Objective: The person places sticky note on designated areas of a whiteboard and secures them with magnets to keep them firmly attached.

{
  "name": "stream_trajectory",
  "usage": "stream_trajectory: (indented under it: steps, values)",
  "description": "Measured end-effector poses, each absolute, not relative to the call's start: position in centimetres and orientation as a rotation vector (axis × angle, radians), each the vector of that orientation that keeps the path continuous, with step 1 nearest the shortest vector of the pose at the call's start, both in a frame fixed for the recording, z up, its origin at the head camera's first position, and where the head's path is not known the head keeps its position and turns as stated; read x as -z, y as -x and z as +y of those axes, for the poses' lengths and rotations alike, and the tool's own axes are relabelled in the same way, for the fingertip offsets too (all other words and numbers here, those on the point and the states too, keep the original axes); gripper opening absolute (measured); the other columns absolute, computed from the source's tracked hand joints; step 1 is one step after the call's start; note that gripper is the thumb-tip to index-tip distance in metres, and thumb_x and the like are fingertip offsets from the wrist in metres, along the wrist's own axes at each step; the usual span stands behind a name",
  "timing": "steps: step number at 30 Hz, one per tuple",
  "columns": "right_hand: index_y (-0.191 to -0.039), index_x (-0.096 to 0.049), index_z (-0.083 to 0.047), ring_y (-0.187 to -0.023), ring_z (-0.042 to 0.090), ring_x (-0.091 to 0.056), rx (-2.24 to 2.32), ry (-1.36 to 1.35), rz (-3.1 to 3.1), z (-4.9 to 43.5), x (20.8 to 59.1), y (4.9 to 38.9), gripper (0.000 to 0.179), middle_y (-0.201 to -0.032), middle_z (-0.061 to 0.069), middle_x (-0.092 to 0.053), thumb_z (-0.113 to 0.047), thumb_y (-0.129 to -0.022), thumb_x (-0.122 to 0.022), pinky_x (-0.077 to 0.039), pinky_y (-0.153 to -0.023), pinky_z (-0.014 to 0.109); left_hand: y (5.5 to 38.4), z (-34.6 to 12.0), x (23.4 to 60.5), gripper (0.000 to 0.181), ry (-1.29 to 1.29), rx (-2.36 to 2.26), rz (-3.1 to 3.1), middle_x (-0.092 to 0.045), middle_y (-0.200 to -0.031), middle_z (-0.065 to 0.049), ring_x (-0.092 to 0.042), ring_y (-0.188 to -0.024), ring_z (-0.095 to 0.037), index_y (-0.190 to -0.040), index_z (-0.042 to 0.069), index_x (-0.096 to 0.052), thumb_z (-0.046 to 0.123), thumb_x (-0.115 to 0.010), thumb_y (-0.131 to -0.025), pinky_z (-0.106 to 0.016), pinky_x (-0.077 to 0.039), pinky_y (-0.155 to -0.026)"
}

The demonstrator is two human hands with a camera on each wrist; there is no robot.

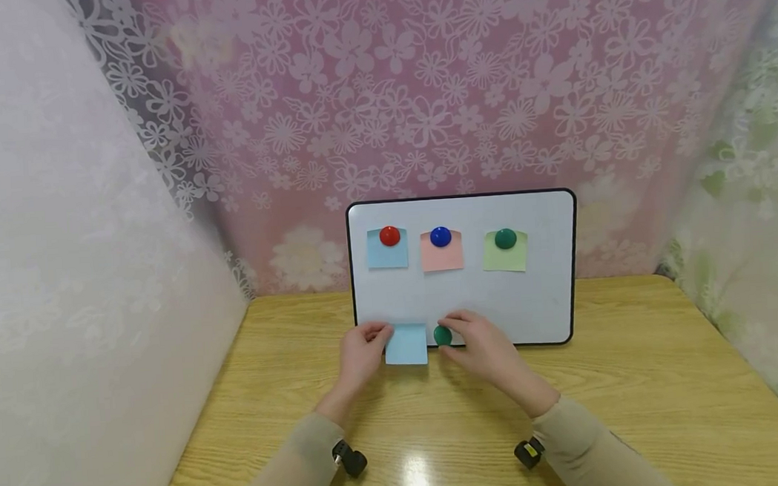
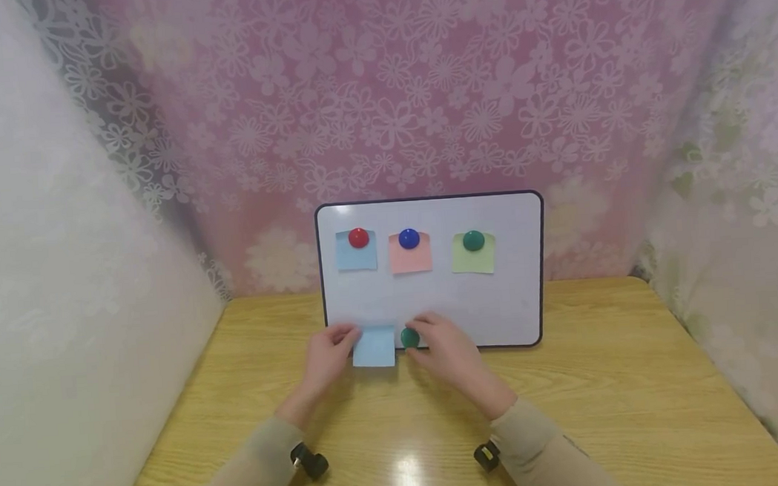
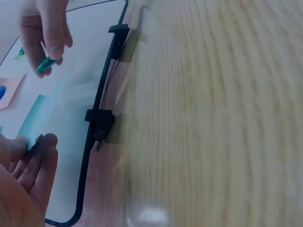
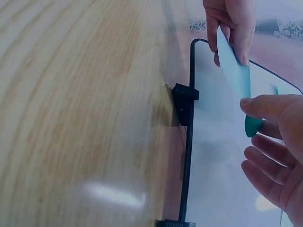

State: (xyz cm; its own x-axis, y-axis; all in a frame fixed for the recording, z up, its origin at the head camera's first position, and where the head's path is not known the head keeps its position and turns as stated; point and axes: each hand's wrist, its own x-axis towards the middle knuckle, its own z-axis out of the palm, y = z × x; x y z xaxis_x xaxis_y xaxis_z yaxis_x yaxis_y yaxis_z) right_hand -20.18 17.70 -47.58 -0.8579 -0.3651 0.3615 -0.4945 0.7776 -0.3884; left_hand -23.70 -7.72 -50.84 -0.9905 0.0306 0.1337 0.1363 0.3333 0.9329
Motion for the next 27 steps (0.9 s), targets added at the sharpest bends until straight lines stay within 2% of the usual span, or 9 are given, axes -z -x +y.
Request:
stream_trajectory:
  steps: [9, 15, 22, 27]
  values:
    - [-0.127, -0.075, 0.002, -0.114, 0.032, -0.069, -0.669, -0.667, -2.633, 16.5, 46.7, 20.8, 0.047, -0.125, 0.013, -0.071, -0.017, -0.087, -0.092, -0.059, -0.095, 0.045, 24.1, -6.0, 50.1, 0.018, 0.17, 1.751, -2.465, -0.079, -0.099, -0.004, -0.071, -0.092, -0.016, -0.105, 0.005, -0.083, 0.022, -0.076, -0.103, -0.032, -0.058, -0.078]
    - [-0.129, -0.074, 0.003, -0.116, 0.032, -0.068, -0.617, -0.643, -2.641, 15.8, 46.0, 21.3, 0.049, -0.126, 0.014, -0.07, -0.018, -0.088, -0.091, -0.059, -0.097, 0.045, 24.7, -5.3, 49.8, 0.02, 0.181, 1.72, -2.47, -0.078, -0.096, 0.0, -0.068, -0.083, -0.012, -0.105, 0.008, -0.083, 0.026, -0.073, -0.105, -0.03, -0.058, -0.072]
    - [-0.13, -0.074, 0.002, -0.116, 0.034, -0.067, -0.593, -0.601, -2.625, 14.9, 45.6, 22.1, 0.047, -0.127, 0.014, -0.07, -0.018, -0.09, -0.089, -0.059, -0.097, 0.045, 25.2, -4.8, 49.4, 0.021, 0.174, 1.762, -2.422, -0.077, -0.089, -0.002, -0.067, -0.068, -0.013, -0.105, 0.007, -0.082, 0.026, -0.073, -0.105, -0.031, -0.059, -0.061]
    - [-0.128, -0.075, 0.003, -0.115, 0.034, -0.067, -0.554, -0.617, -2.585, 14.2, 45.4, 22.6, 0.045, -0.125, 0.015, -0.07, -0.016, -0.09, -0.089, -0.058, -0.098, 0.044, 25.5, -4.9, 49.0, 0.021, 0.187, 1.719, -2.408, -0.076, -0.093, -0.001, -0.067, -0.076, -0.015, -0.107, 0.008, -0.082, 0.027, -0.072, -0.106, -0.033, -0.058, -0.067]
